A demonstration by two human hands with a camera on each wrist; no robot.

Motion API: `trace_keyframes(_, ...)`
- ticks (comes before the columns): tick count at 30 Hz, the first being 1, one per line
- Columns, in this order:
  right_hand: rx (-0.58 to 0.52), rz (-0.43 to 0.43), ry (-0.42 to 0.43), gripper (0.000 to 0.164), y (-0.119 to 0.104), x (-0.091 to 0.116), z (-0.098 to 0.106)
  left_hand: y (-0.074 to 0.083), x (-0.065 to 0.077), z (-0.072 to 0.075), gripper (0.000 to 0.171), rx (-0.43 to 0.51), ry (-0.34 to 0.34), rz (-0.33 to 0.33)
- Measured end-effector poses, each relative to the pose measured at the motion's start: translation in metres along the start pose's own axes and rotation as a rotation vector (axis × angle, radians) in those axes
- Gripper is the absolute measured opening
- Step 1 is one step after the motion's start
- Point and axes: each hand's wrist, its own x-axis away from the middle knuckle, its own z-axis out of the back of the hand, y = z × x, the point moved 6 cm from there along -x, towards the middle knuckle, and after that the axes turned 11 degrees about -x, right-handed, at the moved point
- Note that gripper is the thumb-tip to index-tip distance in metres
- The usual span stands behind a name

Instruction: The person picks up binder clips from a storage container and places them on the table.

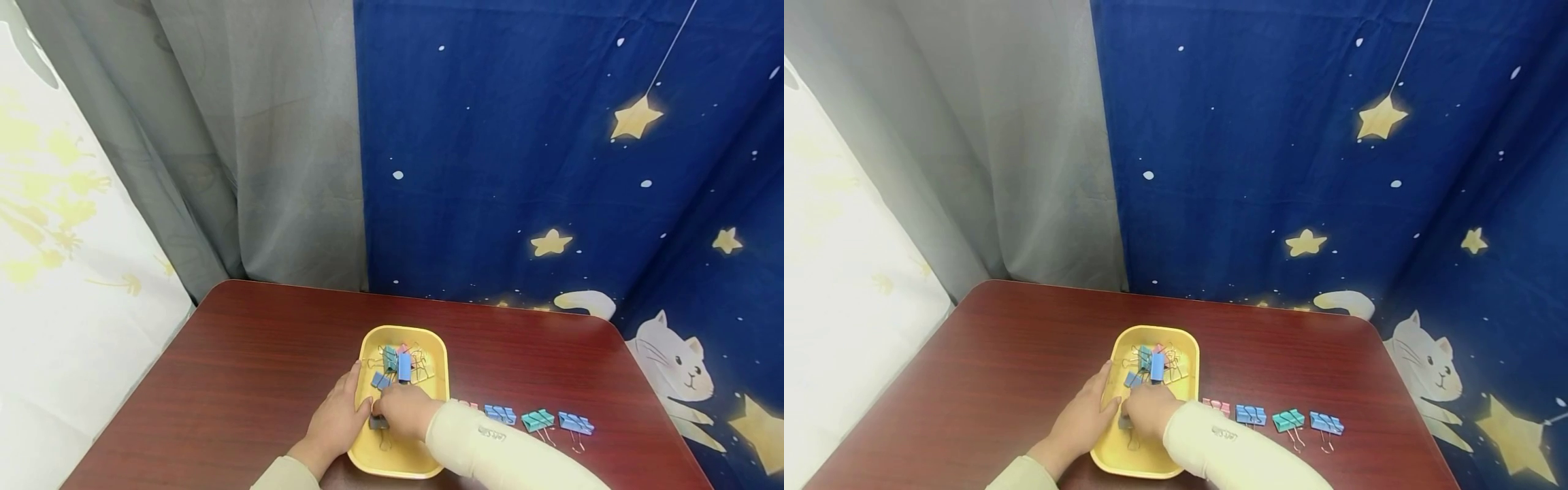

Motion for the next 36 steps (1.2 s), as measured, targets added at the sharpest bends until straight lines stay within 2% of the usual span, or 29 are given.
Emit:
trace_keyframes(3, 0.022, 0.033, 0.025, 0.029, -0.002, -0.001, -0.004, 0.000, 0.000, 0.000, 0.067, 0.000, 0.007, 0.001)
trace_keyframes(9, 0.034, 0.036, 0.043, 0.032, -0.004, -0.002, -0.010, 0.000, 0.000, -0.001, 0.066, 0.003, 0.005, 0.006)
trace_keyframes(14, 0.055, 0.047, 0.054, 0.025, -0.005, -0.001, -0.013, 0.000, 0.000, -0.001, 0.065, 0.010, 0.008, 0.004)
trace_keyframes(21, 0.037, 0.066, 0.031, 0.035, -0.006, 0.003, -0.016, 0.002, 0.002, 0.001, 0.065, 0.002, 0.020, -0.019)
trace_keyframes(28, 0.025, 0.077, 0.019, 0.036, -0.006, 0.006, -0.016, 0.001, 0.002, 0.001, 0.066, -0.003, 0.018, -0.006)
trace_keyframes(36, 0.014, 0.101, 0.054, 0.025, -0.002, 0.012, -0.007, 0.000, 0.001, -0.001, 0.066, -0.013, 0.013, -0.013)
